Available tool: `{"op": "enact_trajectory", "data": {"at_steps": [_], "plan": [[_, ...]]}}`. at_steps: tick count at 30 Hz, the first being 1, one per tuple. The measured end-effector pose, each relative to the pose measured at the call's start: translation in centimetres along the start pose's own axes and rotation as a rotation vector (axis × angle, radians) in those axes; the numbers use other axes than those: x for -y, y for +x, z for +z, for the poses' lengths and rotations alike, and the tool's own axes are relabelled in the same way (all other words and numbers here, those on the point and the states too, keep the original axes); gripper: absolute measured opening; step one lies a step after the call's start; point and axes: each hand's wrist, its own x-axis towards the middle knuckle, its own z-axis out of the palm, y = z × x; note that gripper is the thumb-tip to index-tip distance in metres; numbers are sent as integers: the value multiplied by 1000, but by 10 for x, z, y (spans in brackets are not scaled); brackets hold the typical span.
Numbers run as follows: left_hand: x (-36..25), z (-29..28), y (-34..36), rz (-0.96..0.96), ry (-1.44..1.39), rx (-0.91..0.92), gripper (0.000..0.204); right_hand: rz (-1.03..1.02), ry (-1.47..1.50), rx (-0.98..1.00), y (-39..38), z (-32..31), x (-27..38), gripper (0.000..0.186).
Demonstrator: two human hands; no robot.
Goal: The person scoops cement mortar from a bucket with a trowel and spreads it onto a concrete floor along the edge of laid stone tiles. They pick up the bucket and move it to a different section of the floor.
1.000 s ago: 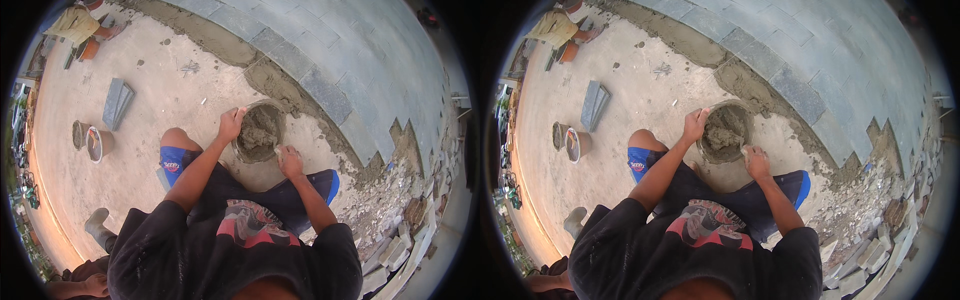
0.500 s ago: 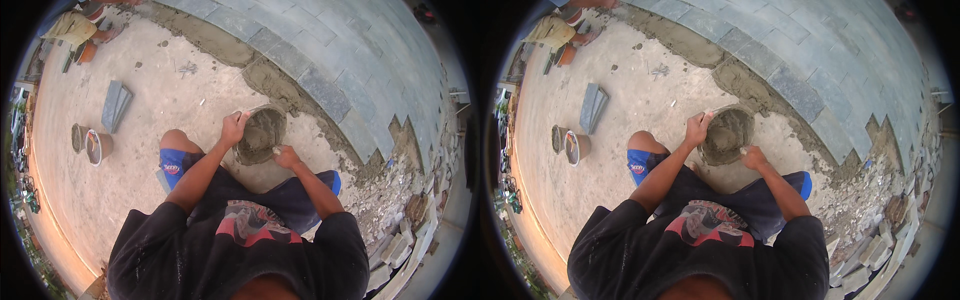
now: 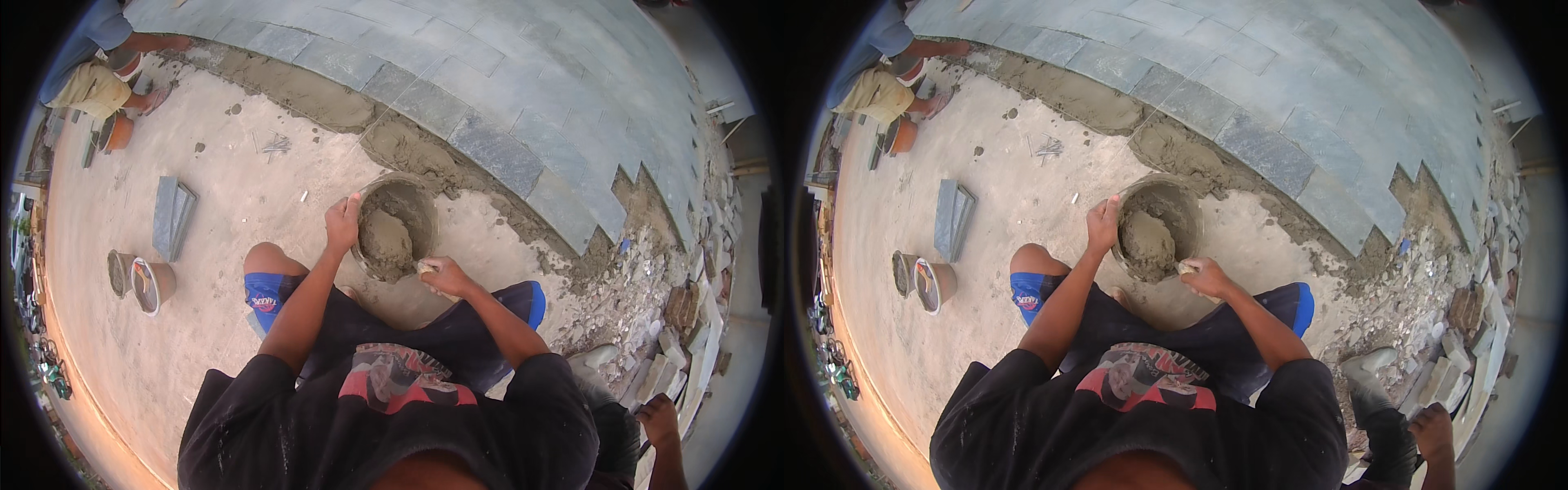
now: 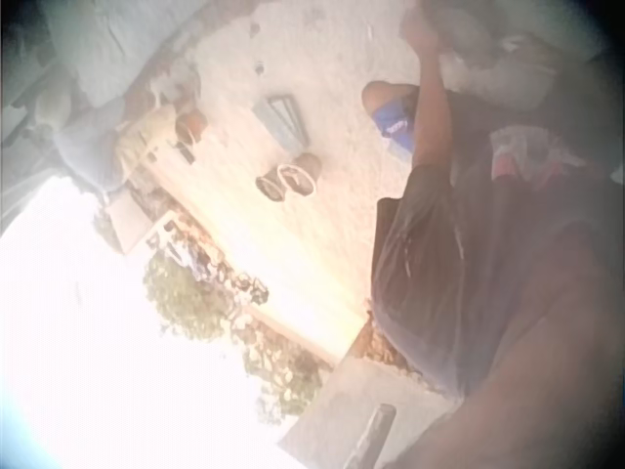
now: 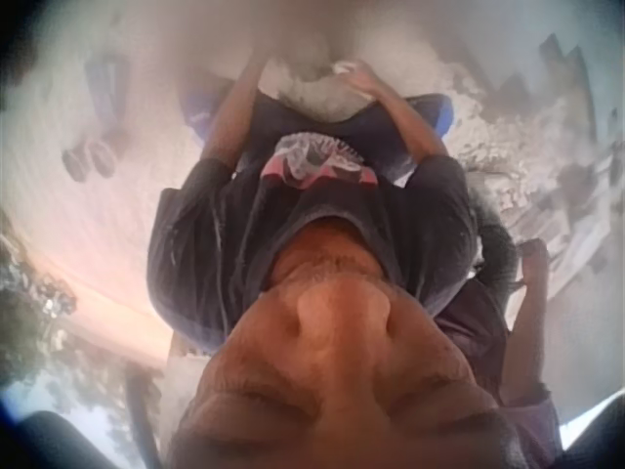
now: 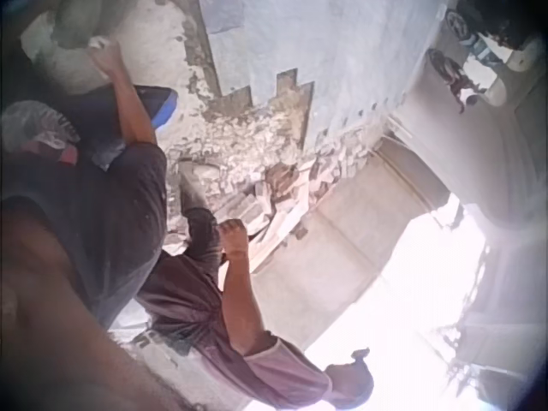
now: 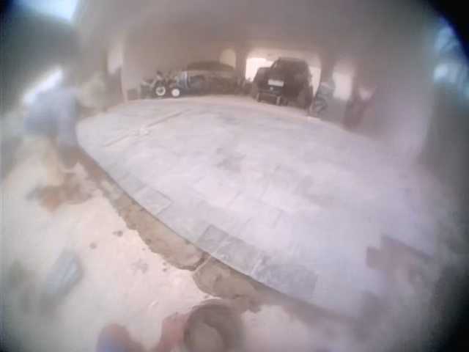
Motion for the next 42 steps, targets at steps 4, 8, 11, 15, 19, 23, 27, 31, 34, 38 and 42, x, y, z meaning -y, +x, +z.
{"op": "enact_trajectory", "data": {"at_steps": [4, 8, 11, 15, 19, 23, 27, 31, 34, 38, 42], "plan": [[14, -6, 4, -62, -131, -15, 45, 60, 134, -12, -31, -34, 25, 33], [0, -21, 3, -28, 10, -123, 48, -4, 47, -210, -54, -68, 60, 30], [5, -37, 12, -117, 258, -123, 52, -65, -51, -308, -47, -98, 68, 34], [34, -65, 22, -328, 721, -130, 53, -96, -109, -377, -14, -119, 92, 43], [34, -70, 45, -282, 885, -147, 51, -232, -364, -553, 37, -129, 97, 44], [44, -51, 126, -178, 800, 51, 52, -269, -799, -771, 114, -106, 107, 49], [112, -21, 179, -155, 850, 408, 51, -149, -829, -847, 165, -79, 113, 53], [162, -46, 207, 144, 961, 537, 40, -326, -742, -767, 160, -65, 132, 52], [117, -14, 185, -121, 714, 307, 36, -181, -483, -590, 139, -103, 100, 48], [115, -50, 182, -89, 662, 258, 33, 170, 33, -325, 158, -83, 117, 47], [96, -44, 186, -63, 635, 293, 31, 22, -337, -375, 218, -82, 74, 54]]}}
